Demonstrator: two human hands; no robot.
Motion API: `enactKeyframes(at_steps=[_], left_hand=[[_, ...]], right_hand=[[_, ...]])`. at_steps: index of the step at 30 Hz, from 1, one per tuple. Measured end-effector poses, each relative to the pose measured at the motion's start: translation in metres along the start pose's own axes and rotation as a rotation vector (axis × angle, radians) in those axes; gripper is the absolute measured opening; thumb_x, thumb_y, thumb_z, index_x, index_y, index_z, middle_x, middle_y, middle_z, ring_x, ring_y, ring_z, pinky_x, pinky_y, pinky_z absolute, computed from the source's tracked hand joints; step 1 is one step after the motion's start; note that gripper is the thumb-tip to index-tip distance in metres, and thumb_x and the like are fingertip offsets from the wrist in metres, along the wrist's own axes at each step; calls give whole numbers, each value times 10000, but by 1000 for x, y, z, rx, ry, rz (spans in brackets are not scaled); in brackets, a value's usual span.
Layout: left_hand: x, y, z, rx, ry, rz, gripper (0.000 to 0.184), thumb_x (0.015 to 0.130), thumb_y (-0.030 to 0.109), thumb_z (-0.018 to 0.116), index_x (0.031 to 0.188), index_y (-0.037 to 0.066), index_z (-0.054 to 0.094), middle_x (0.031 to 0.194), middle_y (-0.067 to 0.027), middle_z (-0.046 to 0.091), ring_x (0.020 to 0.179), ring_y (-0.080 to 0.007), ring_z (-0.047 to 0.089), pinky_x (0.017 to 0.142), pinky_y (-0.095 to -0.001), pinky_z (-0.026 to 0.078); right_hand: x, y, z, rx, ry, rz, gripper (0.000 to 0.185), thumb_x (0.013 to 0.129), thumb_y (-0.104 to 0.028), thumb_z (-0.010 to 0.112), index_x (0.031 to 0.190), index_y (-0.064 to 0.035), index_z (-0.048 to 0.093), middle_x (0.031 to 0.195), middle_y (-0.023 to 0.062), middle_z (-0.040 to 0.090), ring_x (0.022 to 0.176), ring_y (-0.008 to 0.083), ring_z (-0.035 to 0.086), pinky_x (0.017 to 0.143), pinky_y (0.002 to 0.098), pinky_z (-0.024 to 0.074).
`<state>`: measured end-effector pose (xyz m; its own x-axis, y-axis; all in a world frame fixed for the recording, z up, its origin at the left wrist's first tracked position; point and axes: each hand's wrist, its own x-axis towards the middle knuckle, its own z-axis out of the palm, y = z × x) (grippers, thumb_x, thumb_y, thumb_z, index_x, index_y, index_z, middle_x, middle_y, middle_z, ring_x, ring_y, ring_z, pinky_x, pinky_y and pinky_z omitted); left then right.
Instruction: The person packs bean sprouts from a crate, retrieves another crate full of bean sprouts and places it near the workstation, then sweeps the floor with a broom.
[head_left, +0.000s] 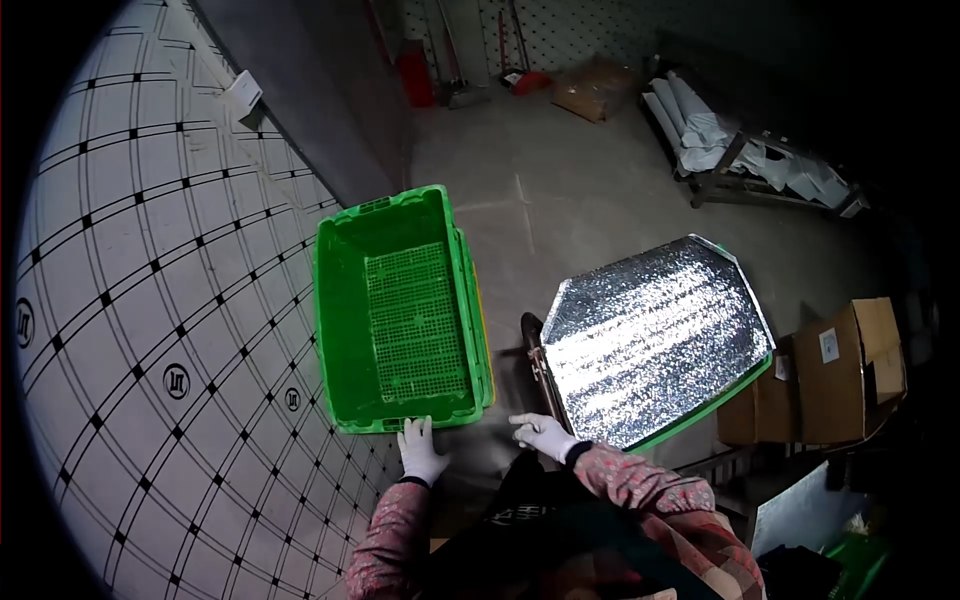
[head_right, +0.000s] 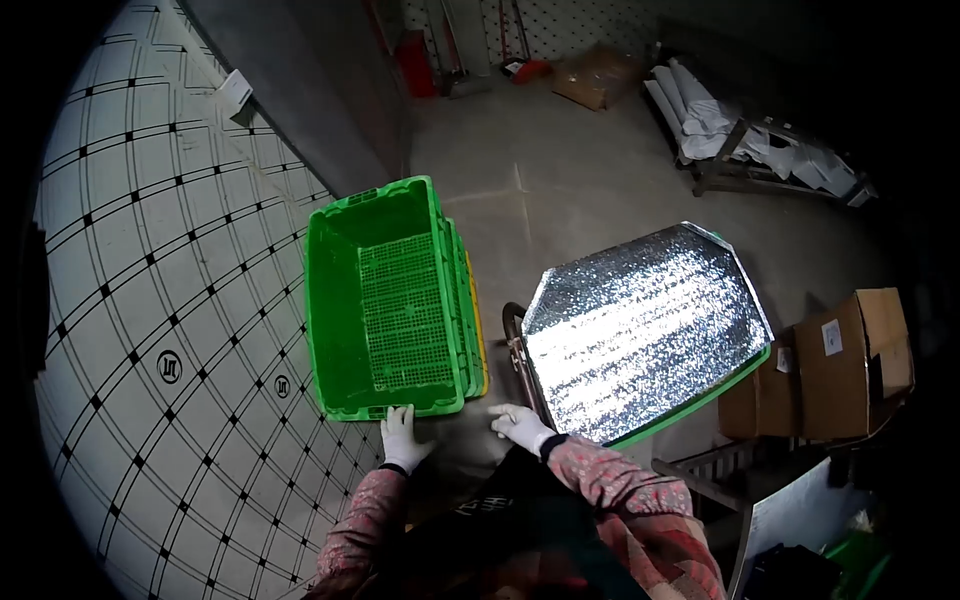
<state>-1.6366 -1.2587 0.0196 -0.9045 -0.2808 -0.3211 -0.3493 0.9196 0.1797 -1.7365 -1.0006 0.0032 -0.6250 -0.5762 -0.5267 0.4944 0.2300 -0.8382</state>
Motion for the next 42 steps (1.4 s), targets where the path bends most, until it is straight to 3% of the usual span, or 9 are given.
enactKeyframes(at_steps=[4,10,13,16,19,25,30,37,42], left_hand=[[57,-18,41,223,291,83,658,685,174,687,1300,140,453,1317,-68,426,1323,-313,287,1115,-537,125],[82,-37,37,73,-191,192,264,641,55,628,890,129,677,1071,-79,630,1053,-258,567,930,-405,417],[81,-51,5,-87,261,383,181,617,7,592,718,126,682,751,-54,662,775,-268,638,752,-368,491],[86,-47,-17,181,-28,319,412,645,105,659,1054,148,643,1087,-73,625,1089,-246,542,981,-513,363],[64,-37,32,391,-334,219,1200,541,311,789,1476,197,46,1515,-84,152,1386,-337,161,1070,-627,141],[69,21,69,126,-233,-137,1033,646,314,721,1469,111,131,1535,-142,29,1410,-358,23,1098,-567,121],[73,60,65,-727,247,81,500,787,14,635,1265,48,495,1300,-149,495,1190,-252,484,1014,-349,374],[43,164,47,-1426,-314,270,248,895,51,581,1137,-1,564,1007,-49,651,925,-102,602,811,-222,472],[4,199,38,-1527,-983,-157,520,940,130,507,1399,23,288,1359,-107,419,1178,-232,477,930,-379,432]], right_hand=[[-65,7,-24,-79,108,-10,365,884,-76,567,1246,-30,539,712,-41,530,651,37,484,643,192,438],[-122,23,-54,8,376,-89,306,904,-52,557,1206,-6,568,913,5,634,796,45,554,768,188,455],[-153,4,-71,-15,506,-58,302,902,-50,558,1200,-5,573,883,3,624,781,43,541,751,180,448],[-165,28,-96,45,639,-75,292,890,-62,577,1176,-3,592,855,-9,613,739,39,513,704,175,433],[-172,40,-100,-20,765,1,285,877,-73,594,1152,1,607,776,-41,559,699,33,489,654,181,421],[-170,91,-110,80,1032,-7,298,864,-133,632,1125,5,587,789,-26,579,679,55,531,606,199,437],[-154,103,-121,333,1118,372,547,785,-425,700,1136,-52,509,894,60,614,660,188,623,488,318,489],[-119,97,-119,380,949,502,687,717,-519,719,1069,36,520,731,129,609,525,216,621,417,326,488],[-129,99,-118,579,813,488,701,780,-464,693,1143,83,447,874,220,629,679,366,666,524,458,546]])
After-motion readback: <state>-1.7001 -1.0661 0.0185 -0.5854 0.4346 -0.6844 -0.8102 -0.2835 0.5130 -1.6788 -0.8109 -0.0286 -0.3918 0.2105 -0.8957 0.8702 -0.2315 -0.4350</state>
